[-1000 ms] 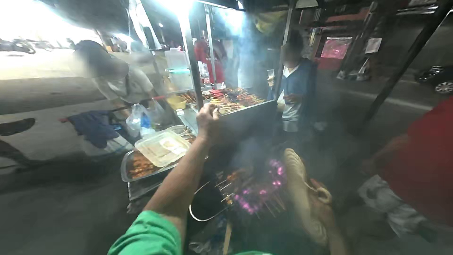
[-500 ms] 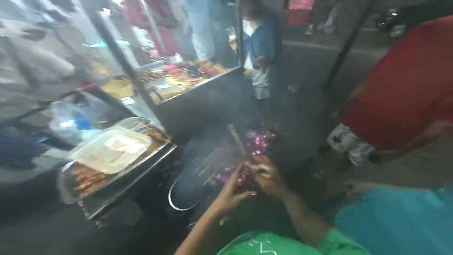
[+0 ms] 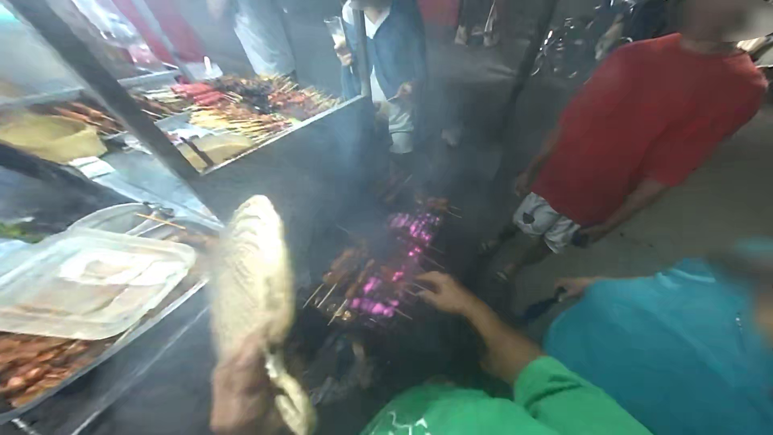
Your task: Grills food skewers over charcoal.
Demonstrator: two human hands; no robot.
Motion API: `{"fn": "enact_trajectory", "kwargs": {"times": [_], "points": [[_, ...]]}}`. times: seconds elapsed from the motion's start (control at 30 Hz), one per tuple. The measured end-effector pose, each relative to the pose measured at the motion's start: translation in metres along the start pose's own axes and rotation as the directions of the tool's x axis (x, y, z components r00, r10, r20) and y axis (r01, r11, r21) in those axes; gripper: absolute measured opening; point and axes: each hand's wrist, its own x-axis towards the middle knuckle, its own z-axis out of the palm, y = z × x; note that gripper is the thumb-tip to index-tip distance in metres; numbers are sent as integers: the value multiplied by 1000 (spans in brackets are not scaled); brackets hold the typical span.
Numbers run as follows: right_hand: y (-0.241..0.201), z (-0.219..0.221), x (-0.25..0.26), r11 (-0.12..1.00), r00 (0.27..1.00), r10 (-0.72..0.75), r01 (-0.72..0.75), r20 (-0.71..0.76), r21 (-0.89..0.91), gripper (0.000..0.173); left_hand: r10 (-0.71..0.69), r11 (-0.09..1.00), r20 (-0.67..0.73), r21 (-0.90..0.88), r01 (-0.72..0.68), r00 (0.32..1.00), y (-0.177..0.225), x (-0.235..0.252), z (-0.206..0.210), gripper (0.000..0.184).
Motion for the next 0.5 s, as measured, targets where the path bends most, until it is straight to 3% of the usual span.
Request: {"fn": "enact_trajectory", "kwargs": {"times": [0.03,0.1,0.17,0.3,0.37,0.43,0.5], "points": [[21,-10,10,990,990,140,-140,6,-24,43,-17,996,56,84,12,998,-5,-10,2,22],[66,-31,31,946,947,322,-322,-11,-24,44,-104,940,246,340,15,964,3,-26,11,36],[106,-51,54,911,911,411,-412,-33,-12,43,-203,908,188,404,113,961,9,-23,20,35],[162,-92,106,861,858,507,-508,-81,15,43,-34,913,-95,402,69,995,-20,1,24,21],[178,-113,134,848,850,521,-526,-82,-64,43,-14,786,71,617,-33,997,-20,-2,48,23],[193,-126,160,842,847,524,-531,-90,-95,46,-247,763,140,638,103,959,-4,0,81,33],[204,-137,185,845,854,513,-521,-89,-121,49,-348,819,13,491,297,937,-3,9,96,27]]}}
